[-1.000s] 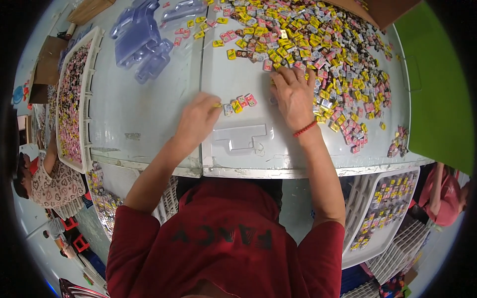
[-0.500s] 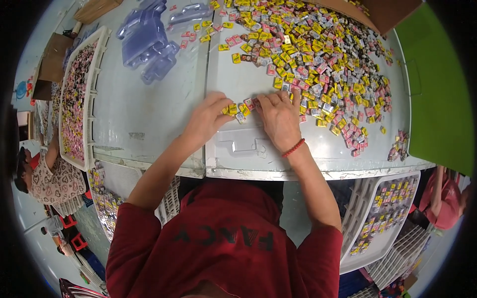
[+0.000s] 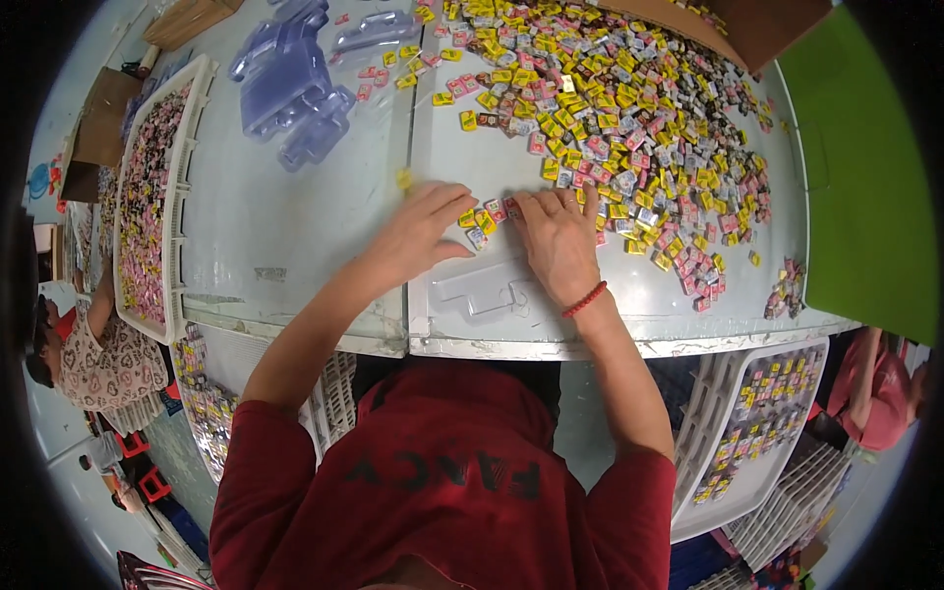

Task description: Sorting small packaged products and placing them into clear plastic sleeves and trays.

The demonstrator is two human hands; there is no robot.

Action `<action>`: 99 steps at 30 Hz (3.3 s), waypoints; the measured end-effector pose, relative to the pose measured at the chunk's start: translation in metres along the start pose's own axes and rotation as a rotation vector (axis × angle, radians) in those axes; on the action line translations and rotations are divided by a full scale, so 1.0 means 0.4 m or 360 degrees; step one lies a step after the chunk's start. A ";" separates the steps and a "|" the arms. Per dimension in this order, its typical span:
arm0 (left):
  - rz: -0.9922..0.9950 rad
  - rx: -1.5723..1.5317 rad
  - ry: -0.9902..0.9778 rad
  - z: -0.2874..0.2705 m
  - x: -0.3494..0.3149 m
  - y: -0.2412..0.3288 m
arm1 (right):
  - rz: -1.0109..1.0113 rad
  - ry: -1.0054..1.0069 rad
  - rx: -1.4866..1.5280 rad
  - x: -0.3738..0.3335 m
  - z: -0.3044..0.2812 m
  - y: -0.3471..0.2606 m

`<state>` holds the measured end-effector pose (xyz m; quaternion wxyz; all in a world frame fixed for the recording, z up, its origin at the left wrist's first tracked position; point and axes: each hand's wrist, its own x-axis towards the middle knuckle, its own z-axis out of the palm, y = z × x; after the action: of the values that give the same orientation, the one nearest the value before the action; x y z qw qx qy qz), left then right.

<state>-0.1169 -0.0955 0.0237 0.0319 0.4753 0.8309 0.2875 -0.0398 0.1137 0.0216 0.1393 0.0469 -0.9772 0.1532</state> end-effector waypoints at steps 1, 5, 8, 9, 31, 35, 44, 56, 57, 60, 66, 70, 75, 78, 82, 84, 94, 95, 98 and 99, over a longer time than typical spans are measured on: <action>0.0000 -0.0001 -0.0001 0.005 -0.001 -0.001 | -0.0005 -0.0033 0.0005 0.008 -0.004 -0.003; -0.0068 -0.0066 0.0078 0.039 -0.001 0.023 | -0.0001 -0.0048 -0.0004 0.002 -0.001 0.002; -0.0096 -0.0068 0.0157 0.051 0.004 0.030 | -0.0005 -0.0014 0.0020 -0.002 0.005 0.010; -0.0107 -0.0077 0.0191 0.053 0.004 0.030 | -0.0006 -0.0014 0.0022 -0.002 0.004 0.009; -0.0151 0.0018 0.0309 0.042 -0.029 0.008 | 0.0044 -0.0035 0.0008 -0.004 0.006 0.007; -0.0346 0.0084 0.0290 0.042 -0.012 0.019 | 0.0109 -0.0048 0.0031 -0.007 0.009 0.004; -0.0450 0.0031 0.0125 0.020 -0.004 0.005 | 0.0101 -0.0039 0.0066 -0.012 0.012 0.016; -0.0008 -0.0072 0.0216 0.034 0.034 -0.031 | -0.0385 -0.0155 0.0040 0.052 0.004 0.069; 0.0051 -0.0073 0.0196 0.040 0.033 -0.033 | -0.0382 -0.0186 0.0062 0.059 0.006 0.066; 0.0009 -0.0084 0.0240 0.055 0.037 -0.041 | -0.0506 -0.0198 -0.0018 0.079 0.012 0.061; 0.0102 -0.0079 0.0375 0.086 0.045 -0.014 | -0.0427 -0.0231 -0.0101 0.071 0.017 0.058; 0.0039 -0.0094 0.0330 0.091 0.032 -0.008 | -0.0289 -0.0106 0.0236 0.049 0.028 0.055; -0.0069 -0.0154 0.0364 0.074 0.016 0.002 | -0.0204 -0.0030 0.0179 0.000 -0.001 0.081; -0.0066 -0.0167 0.0368 0.081 0.021 0.002 | -0.0204 -0.0014 0.0092 -0.006 -0.002 0.088; -0.0033 -0.0048 0.0393 0.087 0.037 0.015 | -0.0158 0.0045 0.0065 0.000 0.002 0.075; -0.0015 0.0033 0.0482 0.094 0.051 0.027 | -0.0123 0.0057 0.0037 -0.003 0.002 0.072; 0.0064 -0.0109 0.0222 0.115 0.075 0.001 | -0.0154 0.0055 0.0103 -0.005 -0.002 0.080; 0.0051 -0.0154 0.0245 0.100 0.075 0.010 | -0.0157 0.0060 0.0117 -0.003 -0.004 0.083; -0.0027 -0.0196 0.0261 0.064 0.044 0.013 | -0.0120 -0.0020 0.0154 0.000 -0.014 0.098; -0.0094 -0.0196 0.0257 0.056 0.033 0.013 | -0.0119 -0.0018 0.0156 0.005 -0.014 0.099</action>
<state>-0.1126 -0.0728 0.0105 0.0024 0.4230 0.8252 0.3743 -0.0455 0.1529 0.0160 0.1369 0.0911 -0.9668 0.1954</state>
